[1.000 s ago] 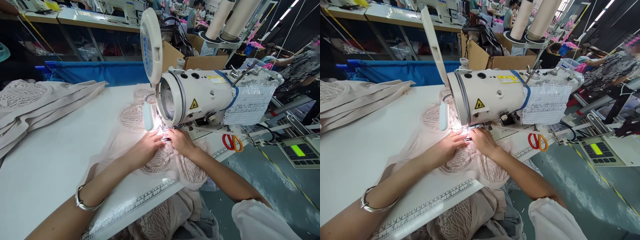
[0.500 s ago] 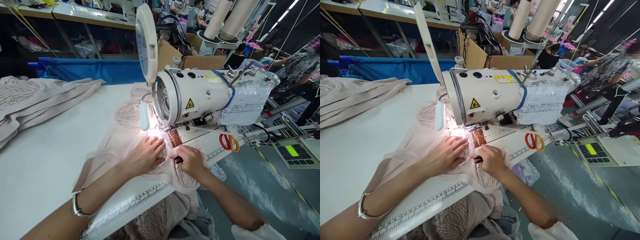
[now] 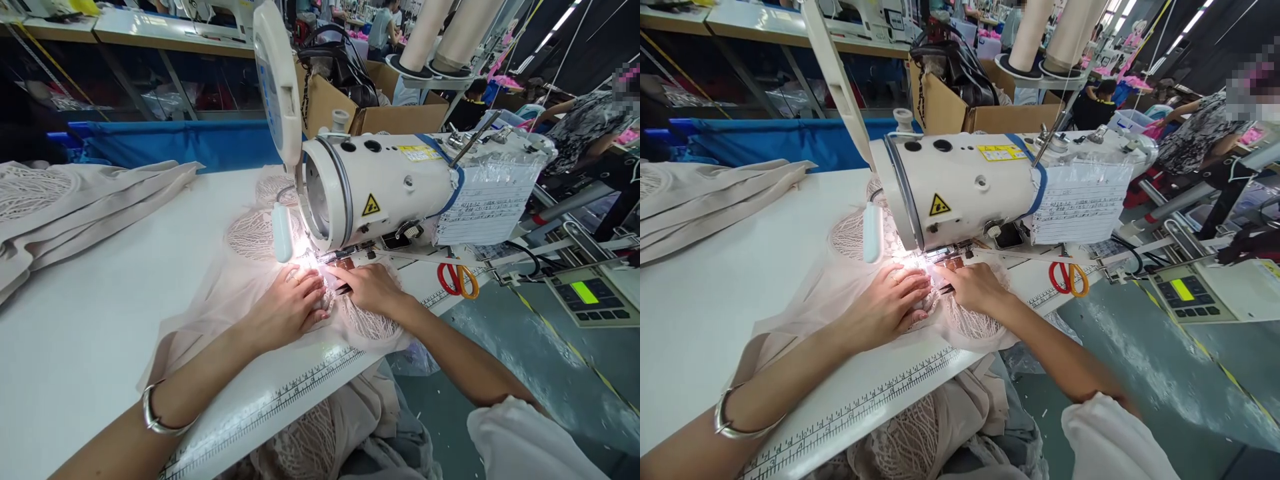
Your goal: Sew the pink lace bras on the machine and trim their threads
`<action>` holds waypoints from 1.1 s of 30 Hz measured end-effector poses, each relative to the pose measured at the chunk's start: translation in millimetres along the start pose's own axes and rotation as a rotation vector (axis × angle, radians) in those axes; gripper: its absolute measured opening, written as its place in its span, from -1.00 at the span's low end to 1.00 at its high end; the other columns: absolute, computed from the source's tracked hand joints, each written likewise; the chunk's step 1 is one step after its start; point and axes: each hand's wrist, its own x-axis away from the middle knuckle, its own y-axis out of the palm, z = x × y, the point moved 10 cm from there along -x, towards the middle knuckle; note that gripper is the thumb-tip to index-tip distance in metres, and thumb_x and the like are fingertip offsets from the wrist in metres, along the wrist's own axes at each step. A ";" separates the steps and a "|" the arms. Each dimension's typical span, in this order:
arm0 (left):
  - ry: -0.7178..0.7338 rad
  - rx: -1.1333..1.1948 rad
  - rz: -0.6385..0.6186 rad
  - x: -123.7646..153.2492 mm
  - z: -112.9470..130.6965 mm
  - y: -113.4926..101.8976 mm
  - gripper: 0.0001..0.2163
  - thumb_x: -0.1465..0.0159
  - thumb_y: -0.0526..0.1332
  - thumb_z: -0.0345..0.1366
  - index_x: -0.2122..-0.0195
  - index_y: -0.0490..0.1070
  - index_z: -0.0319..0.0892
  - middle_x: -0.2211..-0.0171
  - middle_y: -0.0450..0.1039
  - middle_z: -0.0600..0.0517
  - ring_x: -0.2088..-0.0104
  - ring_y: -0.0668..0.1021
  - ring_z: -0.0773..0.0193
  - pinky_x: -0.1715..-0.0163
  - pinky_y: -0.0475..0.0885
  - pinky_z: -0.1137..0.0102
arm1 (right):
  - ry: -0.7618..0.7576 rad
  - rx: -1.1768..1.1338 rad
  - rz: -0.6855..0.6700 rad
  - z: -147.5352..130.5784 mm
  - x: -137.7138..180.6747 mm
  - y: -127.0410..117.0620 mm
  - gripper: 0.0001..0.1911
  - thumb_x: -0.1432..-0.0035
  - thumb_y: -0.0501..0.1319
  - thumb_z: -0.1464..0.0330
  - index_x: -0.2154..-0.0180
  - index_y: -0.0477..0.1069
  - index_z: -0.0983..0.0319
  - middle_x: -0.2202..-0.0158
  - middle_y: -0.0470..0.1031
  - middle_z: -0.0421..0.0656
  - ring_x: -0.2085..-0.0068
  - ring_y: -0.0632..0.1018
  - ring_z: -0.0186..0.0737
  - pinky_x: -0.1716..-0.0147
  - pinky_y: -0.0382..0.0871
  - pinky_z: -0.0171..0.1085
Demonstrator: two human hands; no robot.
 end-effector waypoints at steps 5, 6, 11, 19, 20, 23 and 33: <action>-0.010 -0.066 0.008 0.6 -2.0 0.2 -0.61 -0.51 -0.09 -0.26 0.11 0.53 -0.25 0.01 0.56 -0.13 -0.04 0.51 0.01 -0.13 0.19 0.05 | -0.042 0.034 0.049 -3.0 -6.3 -3.6 -0.32 -0.07 0.14 0.52 -0.25 0.37 0.13 0.33 0.68 -0.15 0.34 0.58 -0.14 0.43 0.16 -0.26; -0.013 -0.071 0.000 1.0 -3.0 0.7 -0.61 -0.51 -0.09 -0.24 0.07 0.52 -0.27 0.02 0.56 -0.15 -0.04 0.51 0.00 -0.14 0.17 0.03 | -0.050 0.035 0.063 -3.3 -6.8 -5.0 -0.33 -0.06 0.13 0.53 -0.23 0.40 0.14 0.35 0.68 -0.14 0.35 0.57 -0.14 0.44 0.15 -0.26; -0.040 -0.079 -0.036 2.1 -8.3 3.1 -0.61 -0.49 -0.04 -0.13 -0.11 0.44 -0.21 -0.01 0.54 -0.17 -0.13 0.46 -0.12 -0.14 0.12 -0.07 | -0.099 0.012 0.154 -3.8 -6.9 -12.2 -0.42 -0.02 0.12 0.56 -0.07 0.56 0.13 0.33 0.68 -0.15 0.33 0.57 -0.18 0.42 0.17 -0.28; -0.074 -0.053 -0.038 2.4 -10.6 3.2 -0.63 -0.48 -0.06 -0.22 -0.05 0.48 -0.24 -0.04 0.53 -0.18 -0.15 0.46 -0.14 -0.17 0.09 -0.09 | -0.091 -0.026 0.148 3.9 -8.6 -7.8 -0.40 -0.06 0.13 0.56 -0.11 0.52 0.05 0.22 0.68 -0.19 0.29 0.57 -0.19 0.40 0.21 -0.30; -0.074 -0.059 -0.036 2.3 -10.6 2.6 -0.63 -0.49 -0.07 -0.23 -0.07 0.46 -0.25 -0.03 0.54 -0.19 -0.14 0.48 -0.13 -0.17 0.09 -0.09 | -0.106 -0.025 0.156 3.0 -8.3 -7.9 -0.40 -0.07 0.13 0.56 -0.10 0.52 0.05 0.23 0.68 -0.19 0.28 0.57 -0.20 0.39 0.21 -0.30; -0.091 -0.073 -0.045 1.6 -12.1 2.0 -0.64 -0.49 -0.07 -0.23 -0.13 0.40 -0.23 -0.04 0.53 -0.19 -0.16 0.47 -0.12 -0.12 0.12 -0.07 | -0.146 -0.023 0.186 0.9 -7.2 -9.2 -0.44 -0.08 0.14 0.56 -0.06 0.56 0.06 0.28 0.68 -0.20 0.26 0.58 -0.19 0.39 0.22 -0.31; -0.110 -0.065 -0.073 5.1 -15.8 10.2 -0.57 -0.51 -0.09 -0.11 -0.17 0.37 -0.26 -0.17 0.45 -0.24 -0.21 0.43 -0.16 -0.11 0.14 -0.10 | -0.231 -0.091 0.175 3.1 -13.2 -5.2 -0.48 -0.19 0.08 0.62 -0.06 0.53 0.11 0.18 0.66 -0.18 0.22 0.56 -0.26 0.29 0.28 -0.34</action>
